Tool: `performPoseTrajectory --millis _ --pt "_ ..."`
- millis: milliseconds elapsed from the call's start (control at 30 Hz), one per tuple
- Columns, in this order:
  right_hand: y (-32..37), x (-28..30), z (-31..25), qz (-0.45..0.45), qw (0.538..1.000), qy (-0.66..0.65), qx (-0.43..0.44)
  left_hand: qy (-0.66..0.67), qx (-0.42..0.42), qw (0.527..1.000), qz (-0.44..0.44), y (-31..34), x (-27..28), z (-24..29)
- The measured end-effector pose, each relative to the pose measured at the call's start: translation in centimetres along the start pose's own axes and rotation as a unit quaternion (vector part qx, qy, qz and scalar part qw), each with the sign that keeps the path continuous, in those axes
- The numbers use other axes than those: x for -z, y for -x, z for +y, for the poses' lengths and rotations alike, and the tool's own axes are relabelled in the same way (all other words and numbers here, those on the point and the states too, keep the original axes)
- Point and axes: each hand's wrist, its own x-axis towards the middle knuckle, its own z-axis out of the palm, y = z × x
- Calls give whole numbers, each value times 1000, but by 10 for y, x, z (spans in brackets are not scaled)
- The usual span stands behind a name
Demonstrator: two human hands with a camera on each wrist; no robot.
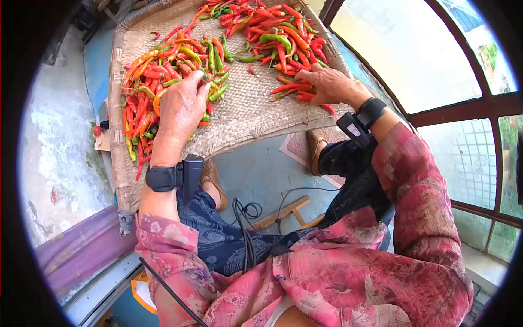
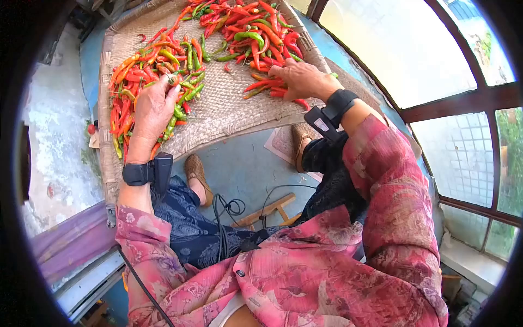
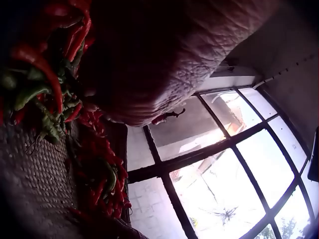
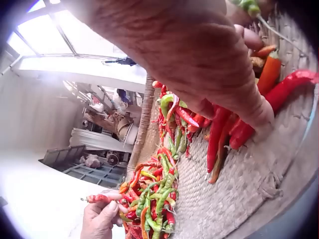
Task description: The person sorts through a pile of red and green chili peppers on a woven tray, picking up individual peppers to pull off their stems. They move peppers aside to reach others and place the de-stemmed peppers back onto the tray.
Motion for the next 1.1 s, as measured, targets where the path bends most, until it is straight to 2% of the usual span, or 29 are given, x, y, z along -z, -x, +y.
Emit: performPoseTrajectory --millis 67,200,333,367,433,467,500,533,567,600,633,667,700,767,800,833,933,1000,1033,1100 --pt "-4 4 -6 14 999 -12 -37 -58 -12 996 -60 3 5 3" --pt "-12 -6 -23 58 994 39 -83 -125 -24 990 -54 8 22 -3" --pt "-18 0 -20 73 992 30 -101 -180 42 980 -77 5 39 -11" --pt "-20 5 -18 99 990 -15 -102 -180 38 980 -76 4 39 -10" --pt "-29 8 -10 127 985 -61 -101 -129 9 992 7 2 38 -9" --pt "-38 5 -3 202 970 -117 -63 -82 -15 996 33 -2 28 -15" --pt "-44 4 1 277 945 -173 -24 -16 3 999 33 -5 22 -5" --pt "-39 21 -7 225 919 -320 -58 47 0 999 16 -7 12 0" --pt "-37 29 -12 230 917 -321 -56 110 -3 994 -1 -8 -2 3" --pt "-35 35 -17 196 861 -465 -66 191 20 980 -57 -9 -17 7" --pt "-34 37 -21 155 783 -598 -73 269 44 955 -114 -10 -30 12" --pt "-37 36 -26 173 726 -663 -56 330 71 932 -133 -12 -39 23" --pt "-39 36 -32 176 724 -665 -54 389 98 903 -152 -15 -46 34" --pt "-41 35 -44 193 669 -717 -28 450 111 873 -153 -19 -59 51" --pt "-47 30 -48 213 658 -722 -34 450 95 875 -154 -22 -64 57" --pt "-47 28 -53 218 644 -733 -36 456 86 865 -191 -24 -66 60" --pt "-57 17 -52 256 658 -708 -16 452 135 850 -233 -30 -68 65" --pt "-53 16 -49 202 604 -771 0 532 160 808 -196 -30 -73 64" --pt "-53 16 -49 204 602 -772 2 529 159 810 -197 -30 -74 63" --pt "-51 15 -47 180 603 -777 19 566 170 781 -201 -31 -75 60"
